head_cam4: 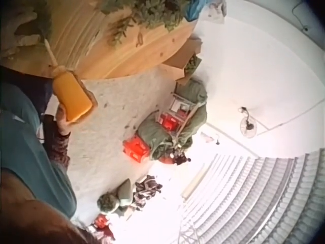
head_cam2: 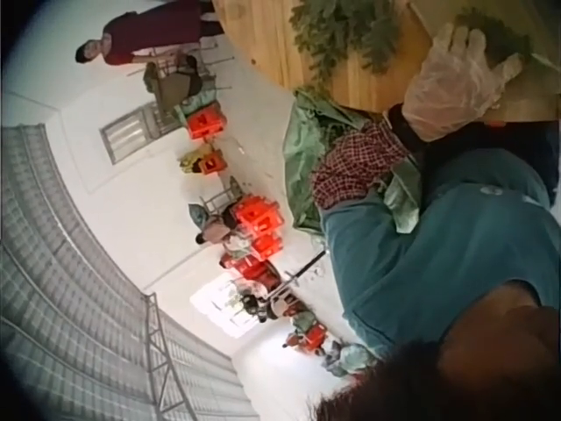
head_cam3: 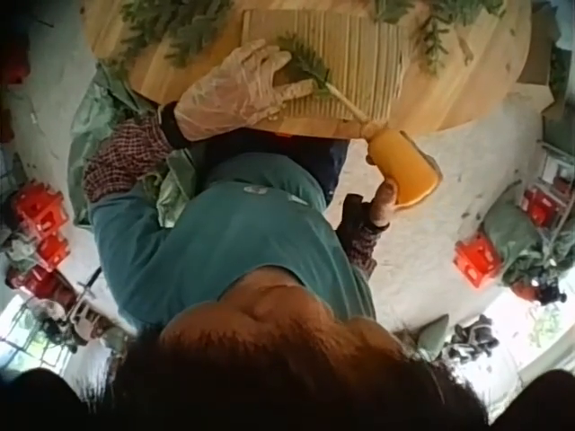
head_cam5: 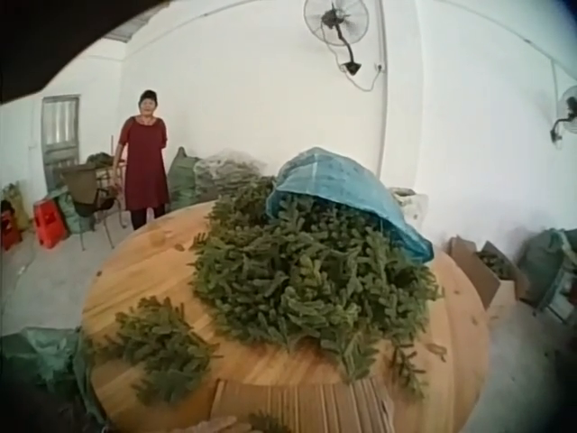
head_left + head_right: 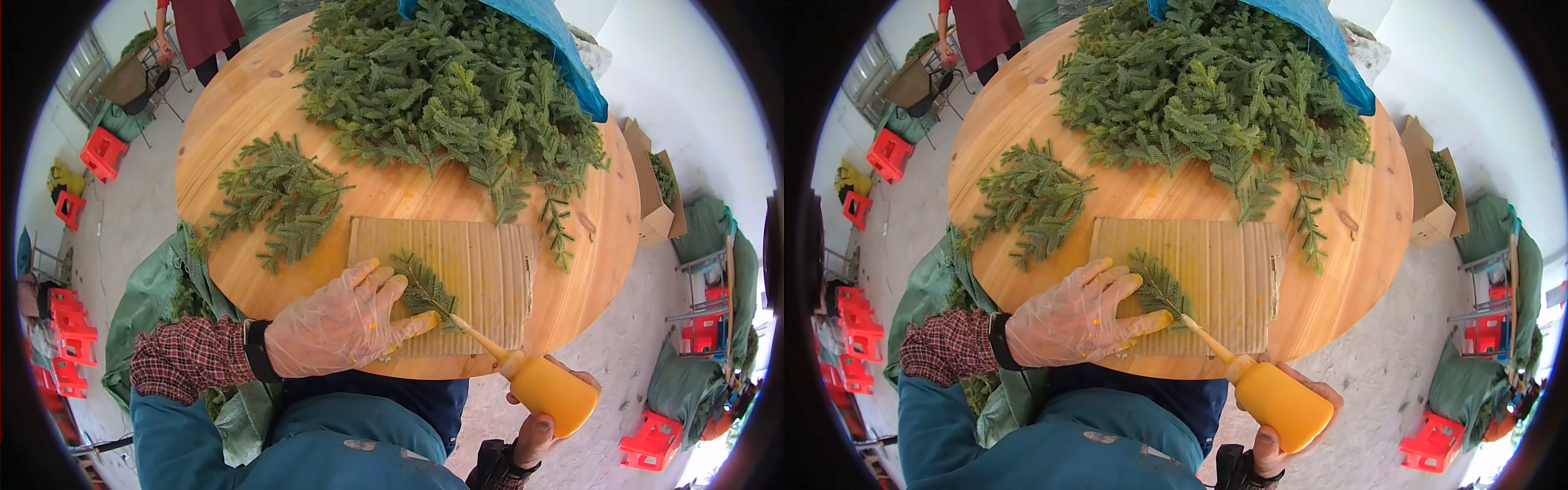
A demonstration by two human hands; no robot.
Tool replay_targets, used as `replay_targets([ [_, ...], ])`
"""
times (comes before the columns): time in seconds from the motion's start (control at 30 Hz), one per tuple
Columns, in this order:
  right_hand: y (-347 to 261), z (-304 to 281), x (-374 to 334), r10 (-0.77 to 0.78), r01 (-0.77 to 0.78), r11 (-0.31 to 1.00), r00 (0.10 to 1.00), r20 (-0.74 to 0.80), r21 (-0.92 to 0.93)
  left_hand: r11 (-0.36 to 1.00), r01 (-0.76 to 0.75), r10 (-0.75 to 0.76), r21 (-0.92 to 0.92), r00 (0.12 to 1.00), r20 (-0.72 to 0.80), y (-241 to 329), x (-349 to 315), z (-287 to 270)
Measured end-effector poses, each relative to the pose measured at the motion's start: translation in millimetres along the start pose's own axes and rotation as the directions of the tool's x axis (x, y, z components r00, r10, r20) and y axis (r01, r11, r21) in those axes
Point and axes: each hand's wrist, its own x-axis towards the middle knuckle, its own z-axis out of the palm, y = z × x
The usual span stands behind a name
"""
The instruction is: The person picks up a branch from a pile on a table, places it on a piece of cardboard, and applies a yellow liquid from a squeeze bottle. After coating the branch, the person sets it aside on the table and repeats the process.
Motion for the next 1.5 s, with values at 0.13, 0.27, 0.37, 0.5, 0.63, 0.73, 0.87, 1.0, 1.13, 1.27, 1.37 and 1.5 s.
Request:
replay_targets([
  [0.13, 5, -11, -2, -0.04, 0.04, 0.994, 0.999, 0.002, -0.101, 0.996, 0.003, -0.006, 0.085, 0.999, 0.037, -1, -1, 3],
  [0.27, 1, -17, -6, -0.037, 0.033, 0.988, 0.999, -0.021, -0.148, 0.998, 0.008, -0.011, 0.062, 0.999, 0.039, -1, 0, 1],
  [0.37, 2, -23, -8, -0.038, 0.032, 0.987, 0.999, -0.033, -0.159, 0.998, 0.029, -0.032, 0.06, 0.998, 0.045, 0, 0, -1],
  [0.5, 5, -35, -13, -0.061, 0.053, 0.981, 0.998, -0.036, -0.189, 0.997, 0.027, -0.031, 0.072, 0.998, 0.058, 1, 1, -2],
  [0.63, 12, -48, -17, -0.073, 0.063, 0.969, 0.997, -0.033, -0.239, 0.995, 0.016, -0.024, 0.097, 0.996, 0.08, 1, 4, -6],
  [0.73, 17, -54, -18, -0.144, 0.14, 0.946, 0.989, 0.006, -0.291, 0.999, 0.005, -0.009, 0.053, 0.997, 0.079, 0, 5, -7],
  [0.87, 15, -55, -17, -0.131, 0.123, 0.978, 0.991, -0.036, -0.168, 0.998, 0.031, -0.026, -0.05, 0.995, 0.097, -2, 6, -12],
  [1.0, 13, -60, -13, -0.122, 0.119, 0.991, 0.991, -0.049, -0.061, 0.986, 0.11, -0.099, -0.125, 0.991, 0.092, -14, 4, -25],
  [1.13, 15, -63, -8, -0.144, 0.133, 0.984, 0.986, 0.084, 0.116, 0.988, 0.075, -0.08, -0.132, 0.996, -0.027, -27, 16, -36],
  [1.27, 45, -69, -16, -0.084, 0.108, 0.976, 0.988, -0.129, 0.191, 0.984, -0.159, 0.149, -0.074, 0.98, -0.129, -25, 22, -5],
  [1.37, 40, -63, -15, -0.085, 0.105, 0.984, 0.986, -0.142, 0.145, 0.99, -0.097, 0.095, -0.1, 0.995, -0.024, -24, 26, -14],
  [1.5, 21, -50, -13, -0.04, 0.064, 0.981, 0.991, -0.13, 0.185, 0.986, 0.137, -0.135, 0.093, 0.991, -0.024, -46, 9, -57],
])
